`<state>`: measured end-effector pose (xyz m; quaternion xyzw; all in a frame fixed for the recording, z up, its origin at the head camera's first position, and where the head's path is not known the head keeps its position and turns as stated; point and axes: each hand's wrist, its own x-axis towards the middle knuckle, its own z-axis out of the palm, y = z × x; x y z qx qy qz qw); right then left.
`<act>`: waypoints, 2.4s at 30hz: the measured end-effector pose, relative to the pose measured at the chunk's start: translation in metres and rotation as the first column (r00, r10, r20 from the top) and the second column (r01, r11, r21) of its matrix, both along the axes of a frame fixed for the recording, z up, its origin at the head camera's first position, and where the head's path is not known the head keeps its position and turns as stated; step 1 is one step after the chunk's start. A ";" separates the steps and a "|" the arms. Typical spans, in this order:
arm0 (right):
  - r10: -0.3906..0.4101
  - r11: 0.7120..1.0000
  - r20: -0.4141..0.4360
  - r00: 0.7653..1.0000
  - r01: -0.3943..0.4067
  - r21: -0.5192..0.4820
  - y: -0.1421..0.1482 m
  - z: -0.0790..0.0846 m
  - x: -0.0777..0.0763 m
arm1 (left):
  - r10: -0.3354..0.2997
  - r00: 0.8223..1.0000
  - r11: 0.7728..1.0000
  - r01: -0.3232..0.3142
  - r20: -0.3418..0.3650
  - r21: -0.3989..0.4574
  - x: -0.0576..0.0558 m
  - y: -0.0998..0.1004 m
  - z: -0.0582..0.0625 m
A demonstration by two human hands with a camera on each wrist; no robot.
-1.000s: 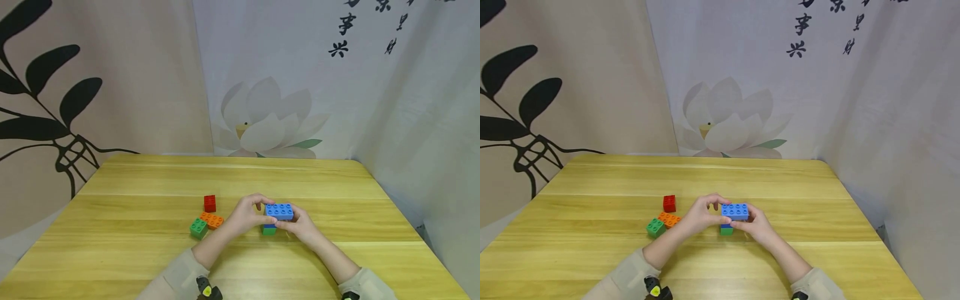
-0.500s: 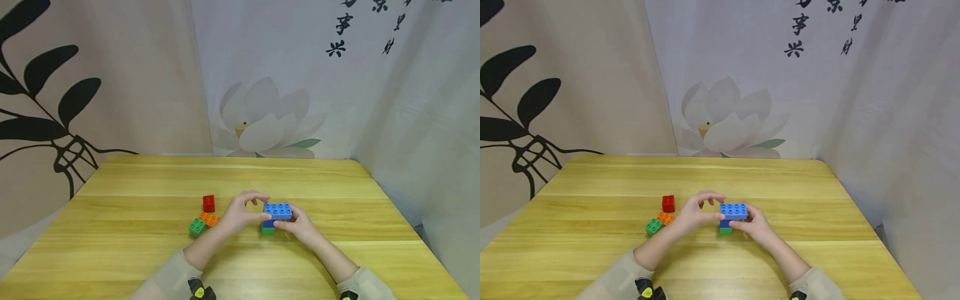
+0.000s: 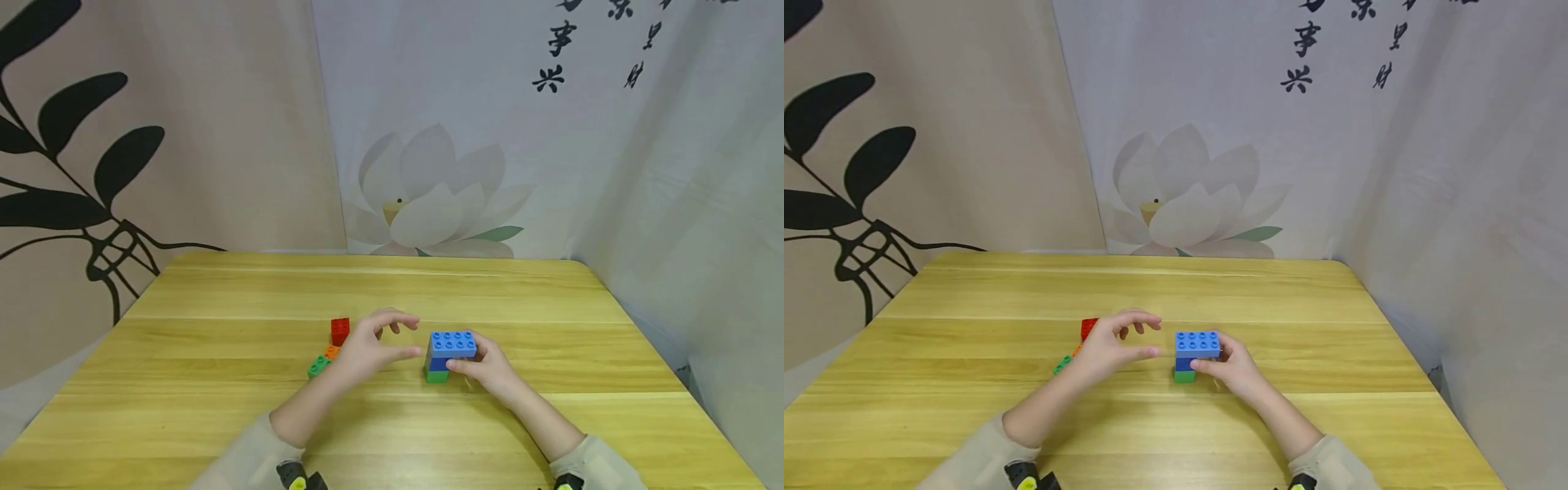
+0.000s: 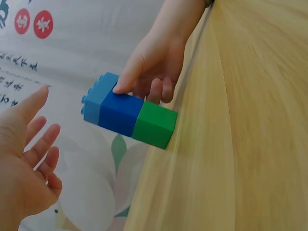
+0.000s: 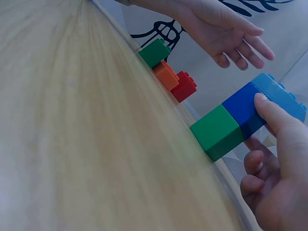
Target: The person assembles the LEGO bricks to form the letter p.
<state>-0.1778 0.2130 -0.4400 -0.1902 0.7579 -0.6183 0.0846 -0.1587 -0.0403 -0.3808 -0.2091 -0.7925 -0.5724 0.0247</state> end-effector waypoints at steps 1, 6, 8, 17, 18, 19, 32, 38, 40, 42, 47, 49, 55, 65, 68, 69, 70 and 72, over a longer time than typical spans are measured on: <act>0.003 1.000 -0.001 1.000 -0.003 -0.003 0.000 0.000 0.000 | 0.001 1.000 1.000 -0.001 -0.002 0.005 0.001 -0.002 0.000; 0.013 1.000 0.011 1.000 -0.013 -0.002 0.001 0.000 -0.001 | 0.009 1.000 1.000 -0.009 0.001 0.020 0.004 -0.015 0.001; 0.012 1.000 0.011 1.000 -0.012 0.003 0.001 0.000 -0.001 | 0.011 1.000 1.000 -0.011 0.005 0.021 0.005 -0.021 0.000; 0.020 1.000 -0.007 1.000 -0.020 -0.012 0.001 0.000 0.000 | 0.030 0.999 1.000 -0.030 -0.012 -0.009 0.010 -0.054 -0.005; 0.021 1.000 -0.007 1.000 -0.021 -0.013 0.001 0.001 0.000 | 0.034 0.999 0.999 -0.034 -0.008 -0.009 0.011 -0.058 -0.006; 0.020 1.000 -0.003 1.000 -0.020 -0.014 0.001 0.001 0.000 | 0.037 0.999 0.999 -0.037 0.004 -0.005 0.012 -0.062 -0.007; 0.004 1.000 0.001 1.000 -0.004 -0.004 0.002 0.002 0.001 | 0.096 0.995 0.992 -0.094 0.025 -0.084 0.019 -0.103 -0.018; 0.002 1.000 0.003 1.000 -0.002 0.008 0.002 0.001 0.000 | 0.083 0.996 0.986 -0.080 0.018 -0.147 0.017 -0.118 -0.025; 0.004 1.000 0.005 1.000 -0.004 0.006 0.002 0.001 0.000 | 0.075 0.997 0.984 -0.071 0.018 -0.160 0.016 -0.122 -0.028; 0.005 1.000 0.006 1.000 -0.005 0.003 0.002 0.001 0.000 | 0.066 0.998 0.984 -0.061 0.022 -0.168 0.014 -0.125 -0.032; 0.008 1.000 0.006 1.000 -0.008 0.002 0.002 0.001 0.000 | 0.029 0.998 0.985 -0.019 0.058 -0.173 0.011 -0.132 -0.039; 0.008 1.000 0.003 1.000 -0.008 0.000 0.002 0.001 0.000 | 0.013 0.996 0.985 0.002 0.088 -0.170 0.011 -0.133 -0.040; 0.017 1.000 -0.015 1.000 -0.018 -0.006 0.001 0.000 0.000 | -0.024 0.990 0.986 0.046 0.141 -0.160 0.009 -0.138 -0.045; 0.011 1.000 -0.005 1.000 -0.011 0.004 0.001 0.002 0.001 | -0.029 0.986 0.984 0.057 0.165 -0.167 0.007 -0.142 -0.051; 0.014 1.000 -0.002 1.000 -0.014 -0.002 0.001 0.002 0.001 | -0.025 0.987 0.983 0.054 0.162 -0.175 0.007 -0.142 -0.051; 0.013 1.000 -0.003 1.000 -0.013 -0.002 0.001 0.002 0.002 | -0.023 0.986 0.983 0.052 0.163 -0.177 0.007 -0.142 -0.051; 0.011 1.000 -0.004 1.000 -0.011 0.001 0.001 0.002 0.001 | -0.021 0.987 0.982 0.051 0.162 -0.180 0.007 -0.143 -0.051; 0.009 1.000 -0.006 1.000 -0.009 0.003 0.001 0.002 0.001 | -0.019 0.986 0.981 0.050 0.163 -0.188 0.007 -0.143 -0.051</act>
